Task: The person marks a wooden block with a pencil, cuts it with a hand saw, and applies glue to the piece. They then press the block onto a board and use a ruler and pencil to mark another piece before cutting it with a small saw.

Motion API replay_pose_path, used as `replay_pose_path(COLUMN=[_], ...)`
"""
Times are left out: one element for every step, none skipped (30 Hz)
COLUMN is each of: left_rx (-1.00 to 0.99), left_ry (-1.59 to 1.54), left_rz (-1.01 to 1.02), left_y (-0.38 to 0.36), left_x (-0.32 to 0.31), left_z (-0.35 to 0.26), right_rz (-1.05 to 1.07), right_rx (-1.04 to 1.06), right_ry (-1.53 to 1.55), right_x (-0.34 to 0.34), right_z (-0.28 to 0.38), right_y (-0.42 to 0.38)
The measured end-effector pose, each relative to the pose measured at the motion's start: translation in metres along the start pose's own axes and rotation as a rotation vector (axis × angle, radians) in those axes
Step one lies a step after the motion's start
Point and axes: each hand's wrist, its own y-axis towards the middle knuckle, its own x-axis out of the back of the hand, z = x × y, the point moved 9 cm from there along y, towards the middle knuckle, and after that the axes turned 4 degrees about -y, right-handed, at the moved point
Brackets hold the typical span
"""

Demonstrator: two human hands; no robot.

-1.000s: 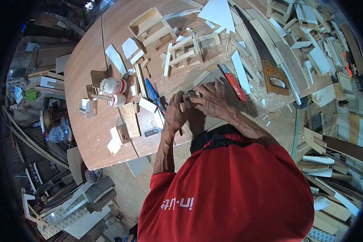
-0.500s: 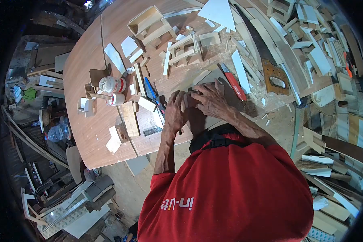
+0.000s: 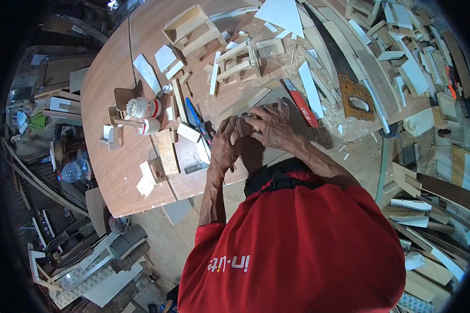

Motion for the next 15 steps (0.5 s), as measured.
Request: replay_pose_path(left_rx=[-0.001, 0.019, 0.039, 0.040, 0.038, 0.036, 0.037, 0.070, 0.103, 0.104, 0.091, 0.078, 0.079, 0.148, 0.217], left_ry=[0.000, 0.003, 0.006, 0.006, 0.016, 0.028, 0.027, 0.008, -0.011, -0.010, 0.011, 0.033, 0.034, 0.045, 0.055], left_rz=[0.001, 0.017, 0.032, 0.033, 0.020, 0.007, 0.007, 0.011, 0.015, 0.014, -0.052, -0.117, -0.117, -0.165, -0.212], left_y=[0.000, 0.000, -0.001, -0.001, -0.001, -0.001, 0.000, 0.000, 0.000, 0.000, 0.000, 0.001, 0.001, 0.001, 0.002], left_x=[0.000, -0.001, -0.002, -0.002, -0.002, 0.000, 0.000, 0.000, 0.000, -0.004, -0.005, -0.001, -0.003, -0.002, 0.000], left_z=[-0.001, 0.001, 0.001, 0.001, 0.000, -0.003, -0.006, -0.006, -0.005, -0.001, 0.005, 0.004, 0.003, 0.008, 0.010], right_rz=[0.020, 0.040, 0.040, 0.008, -0.025, -0.025, -0.010, 0.005, 0.006, 0.017, 0.028, 0.028, 0.044, 0.060, 0.059], right_rx=[-0.017, -0.033, -0.034, -0.024, -0.013, -0.012, -0.015, -0.018, -0.017, -0.024, -0.030, -0.029, -0.040, -0.051, -0.052], right_ry=[0.000, 0.001, 0.001, 0.000, -0.002, -0.002, -0.010, -0.018, -0.017, -0.009, -0.001, 0.000, 0.005, 0.008, 0.006], right_x=[0.001, 0.001, -0.001, -0.001, 0.000, 0.001, 0.001, 0.001, 0.001, 0.000, -0.001, -0.001, -0.002, -0.003, -0.004], right_z=[-0.001, -0.002, -0.003, -0.003, -0.003, -0.003, -0.002, -0.002, -0.002, -0.002, -0.003, -0.002, -0.003, -0.005, -0.006], right_y=[0.001, 0.002, 0.001, 0.001, 0.001, 0.001, 0.001, 0.001, 0.001, 0.001, 0.001, 0.002, 0.002, 0.003, 0.002])
